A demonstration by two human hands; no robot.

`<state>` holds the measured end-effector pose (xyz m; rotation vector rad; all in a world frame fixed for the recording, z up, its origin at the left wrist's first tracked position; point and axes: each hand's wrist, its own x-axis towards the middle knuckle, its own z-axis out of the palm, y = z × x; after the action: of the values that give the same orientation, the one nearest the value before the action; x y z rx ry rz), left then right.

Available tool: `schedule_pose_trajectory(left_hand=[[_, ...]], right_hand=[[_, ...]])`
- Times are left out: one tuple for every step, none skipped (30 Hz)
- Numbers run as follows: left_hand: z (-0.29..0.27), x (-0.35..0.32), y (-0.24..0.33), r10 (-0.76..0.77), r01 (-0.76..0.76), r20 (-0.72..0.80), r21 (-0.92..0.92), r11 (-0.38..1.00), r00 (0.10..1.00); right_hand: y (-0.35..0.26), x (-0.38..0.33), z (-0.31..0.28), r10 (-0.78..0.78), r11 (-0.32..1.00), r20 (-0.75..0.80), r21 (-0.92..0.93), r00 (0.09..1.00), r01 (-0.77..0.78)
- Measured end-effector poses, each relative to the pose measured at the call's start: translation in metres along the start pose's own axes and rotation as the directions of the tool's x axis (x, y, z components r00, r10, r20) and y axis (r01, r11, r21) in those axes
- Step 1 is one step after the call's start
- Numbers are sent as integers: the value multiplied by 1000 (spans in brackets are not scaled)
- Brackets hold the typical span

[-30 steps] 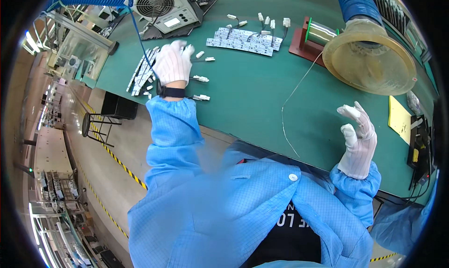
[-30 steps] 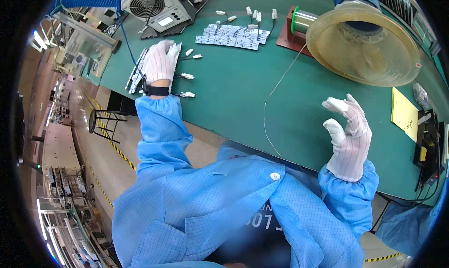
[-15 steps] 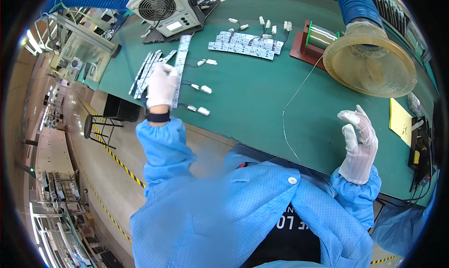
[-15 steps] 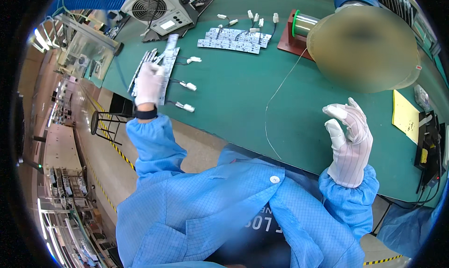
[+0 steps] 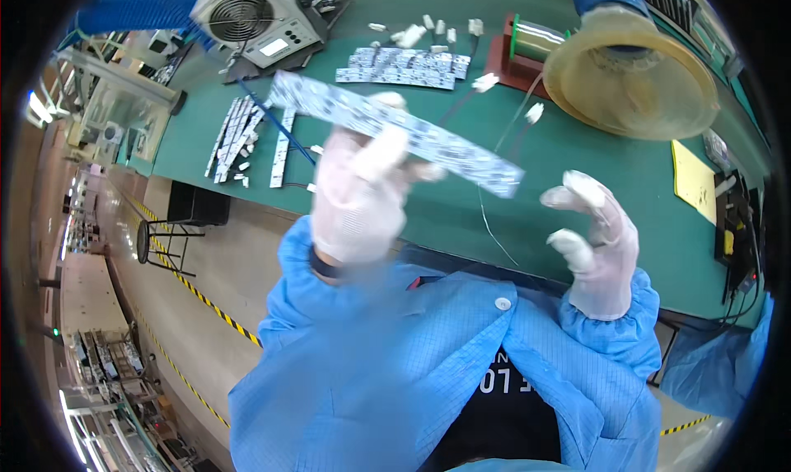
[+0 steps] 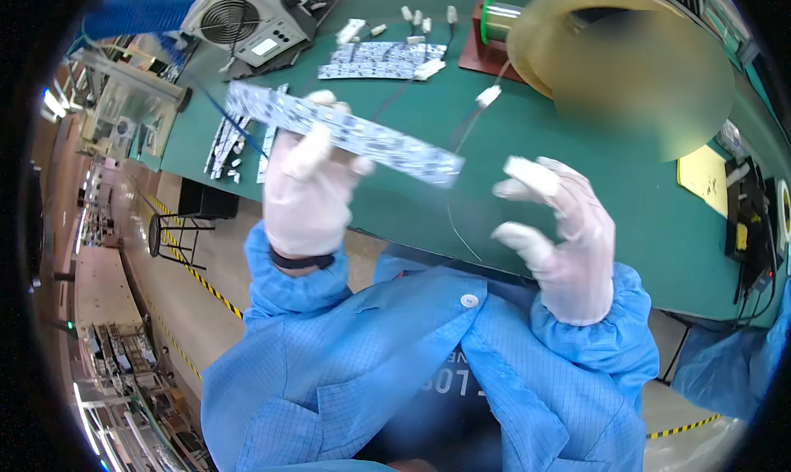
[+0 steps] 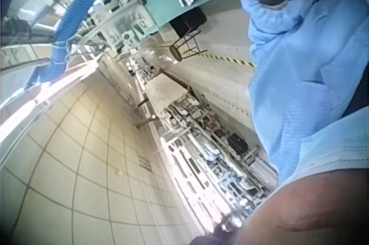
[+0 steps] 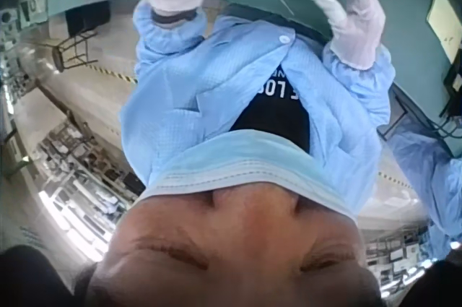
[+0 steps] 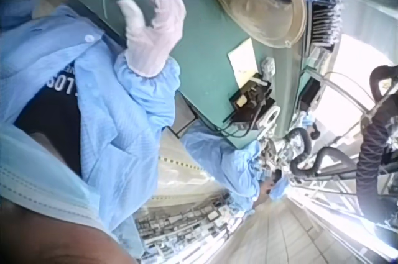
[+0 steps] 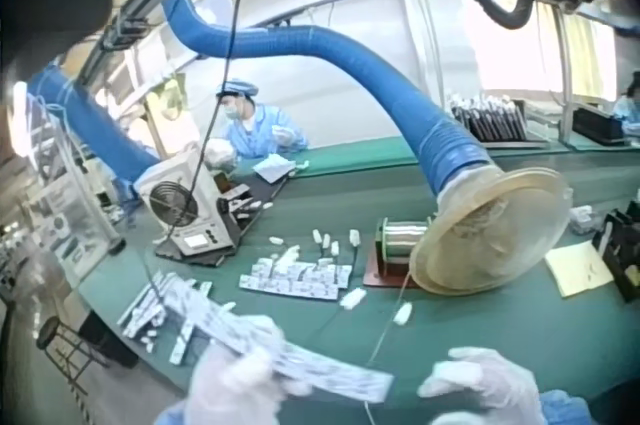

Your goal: The user is preparing and soldering electronic components onto a printed circuit board at an industrial assembly station.

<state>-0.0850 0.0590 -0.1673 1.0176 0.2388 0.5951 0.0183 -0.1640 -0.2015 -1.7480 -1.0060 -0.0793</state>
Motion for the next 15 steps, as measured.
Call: schedule_pose_trajectory(left_hand=[[12, -4, -8, -55, 56, 53, -17, 998, 997], [16, -7, -14, -84, 91, 121, -46, 995, 989], [19, -8, -20, -113, 130, 193, -77, 989, 975], [24, -11, -24, -130, 151, 208, -84, 985, 969], [28, -14, -26, -160, 184, 215, -98, 978, 963], [31, -16, -29, -188, 216, 221, -112, 970, 957], [34, -17, -33, -198, 229, 232, -118, 966, 952], [35, -17, -35, -205, 228, 215, -91, 969, 955], [36, -17, -37, -210, 226, 196, -64, 972, 958], [37, -17, -38, -215, 231, 200, -64, 971, 956], [35, -18, -39, -193, 206, 215, -42, 978, 957], [33, -19, -38, -170, 179, 229, -20, 984, 958], [30, -19, -36, -170, 178, 226, -17, 984, 959], [27, -17, -33, -185, 155, 270, 129, 980, 945], [23, -14, -30, -205, 121, 311, 270, 955, 928]], right_hand=[[-6, -3, 3, 71, 997, 12, 17, 997, -71], [-7, -5, 4, 118, 991, 3, 64, 993, -118], [-11, -6, 5, 136, 990, -9, 49, 991, -135], [-15, -5, 7, 208, 961, -53, 199, 977, -193], [-15, -5, 6, 277, 908, -87, 349, 957, -231], [-12, -6, 3, 281, 931, -102, 271, 954, -245], [-6, -6, -1, 290, 932, -111, 260, 951, -254], [0, -7, -2, 165, 981, -145, 125, 976, -148], [3, -8, -3, 34, 999, -158, -13, 987, -37], [-1, -8, -3, 92, 996, -190, 39, 977, -86], [0, -10, -5, 95, 995, -191, 42, 977, -89], [2, -12, -8, 119, 993, -131, 31, 984, -116], [4, -14, -9, 141, 990, -69, 20, 988, -140], [5, -15, -11, 142, 990, -71, 19, 987, -141], [6, -16, -12, 203, 977, -85, 77, 975, -197]])
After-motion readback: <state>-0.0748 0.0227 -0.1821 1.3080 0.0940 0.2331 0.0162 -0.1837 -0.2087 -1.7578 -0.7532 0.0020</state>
